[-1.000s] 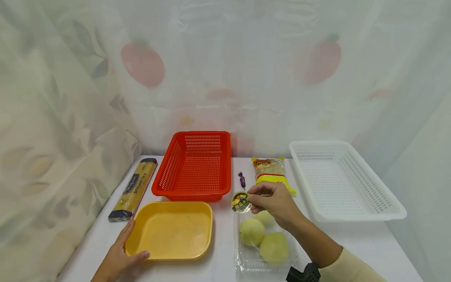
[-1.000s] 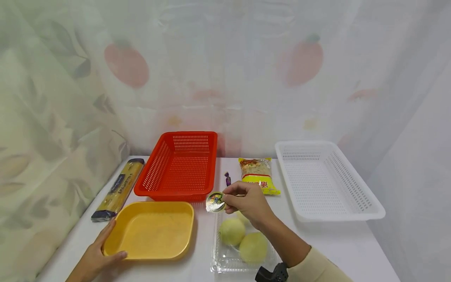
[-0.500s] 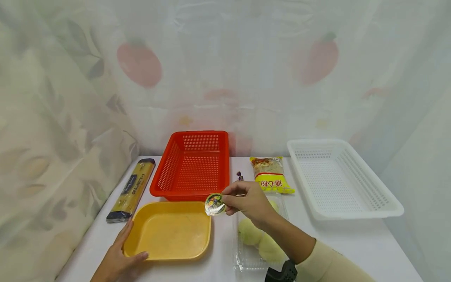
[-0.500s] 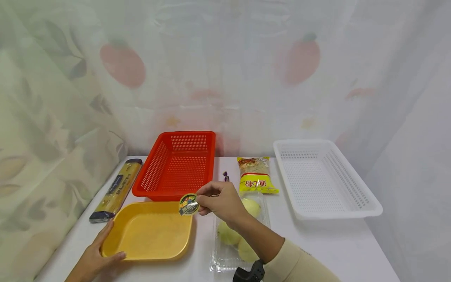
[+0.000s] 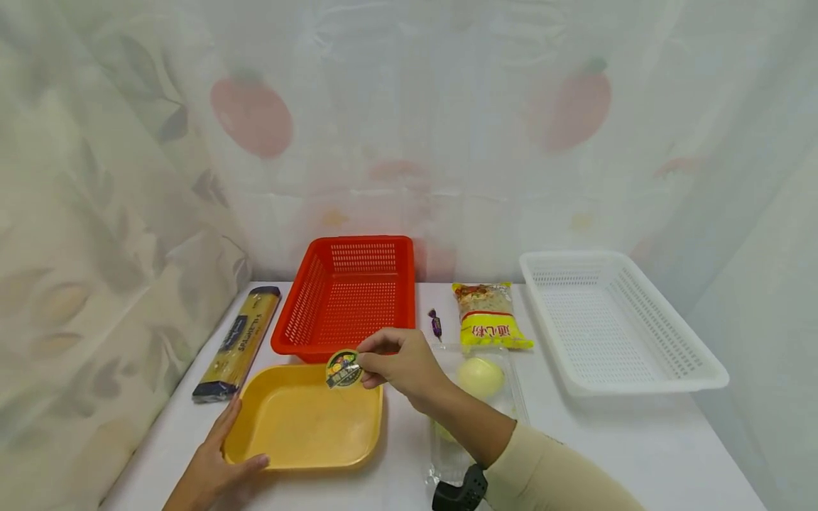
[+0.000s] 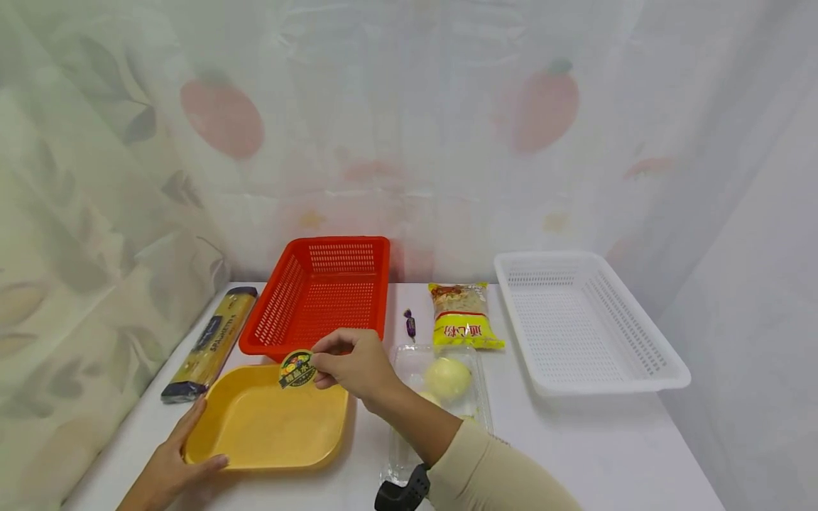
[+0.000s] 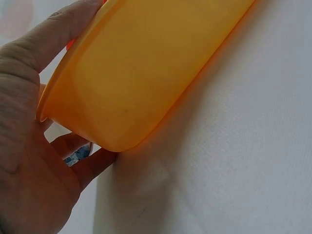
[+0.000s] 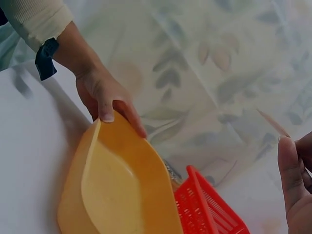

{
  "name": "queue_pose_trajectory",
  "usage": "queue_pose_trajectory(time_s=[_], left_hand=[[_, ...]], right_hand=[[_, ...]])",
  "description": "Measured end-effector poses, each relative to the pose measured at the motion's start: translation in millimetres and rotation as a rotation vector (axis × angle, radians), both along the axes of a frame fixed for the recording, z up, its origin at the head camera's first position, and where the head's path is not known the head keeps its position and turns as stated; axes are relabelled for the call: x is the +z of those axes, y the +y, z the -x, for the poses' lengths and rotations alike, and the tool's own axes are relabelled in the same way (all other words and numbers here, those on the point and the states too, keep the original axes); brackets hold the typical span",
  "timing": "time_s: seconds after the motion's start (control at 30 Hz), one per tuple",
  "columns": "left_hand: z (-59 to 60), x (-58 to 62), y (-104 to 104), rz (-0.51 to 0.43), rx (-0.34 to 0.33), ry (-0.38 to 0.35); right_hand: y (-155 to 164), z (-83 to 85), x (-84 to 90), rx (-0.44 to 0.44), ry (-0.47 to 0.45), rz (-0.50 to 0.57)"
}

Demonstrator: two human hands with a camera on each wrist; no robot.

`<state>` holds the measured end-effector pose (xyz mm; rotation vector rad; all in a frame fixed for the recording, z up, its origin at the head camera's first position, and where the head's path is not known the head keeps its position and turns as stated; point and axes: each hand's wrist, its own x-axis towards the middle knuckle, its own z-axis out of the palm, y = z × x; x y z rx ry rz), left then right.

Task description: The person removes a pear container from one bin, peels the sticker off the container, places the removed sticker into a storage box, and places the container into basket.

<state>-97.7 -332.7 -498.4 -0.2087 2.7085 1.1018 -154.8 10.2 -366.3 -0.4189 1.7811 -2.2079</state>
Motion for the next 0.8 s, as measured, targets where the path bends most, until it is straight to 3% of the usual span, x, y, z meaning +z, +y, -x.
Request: queue_pose_trajectory(time_s=[0.43,0.8], left_hand=[[-1.0,0.8,0.6,-0.011,-0.001,0.049],[-2.2,-1.5,-0.8,-0.016,-0.009,0.068]], right_hand=[[-63.9,5.2,-13.2,-0.052,-0.100,-0.009],[-95.8,2.6,-29.8,-0.118,-0.145,-0.049]])
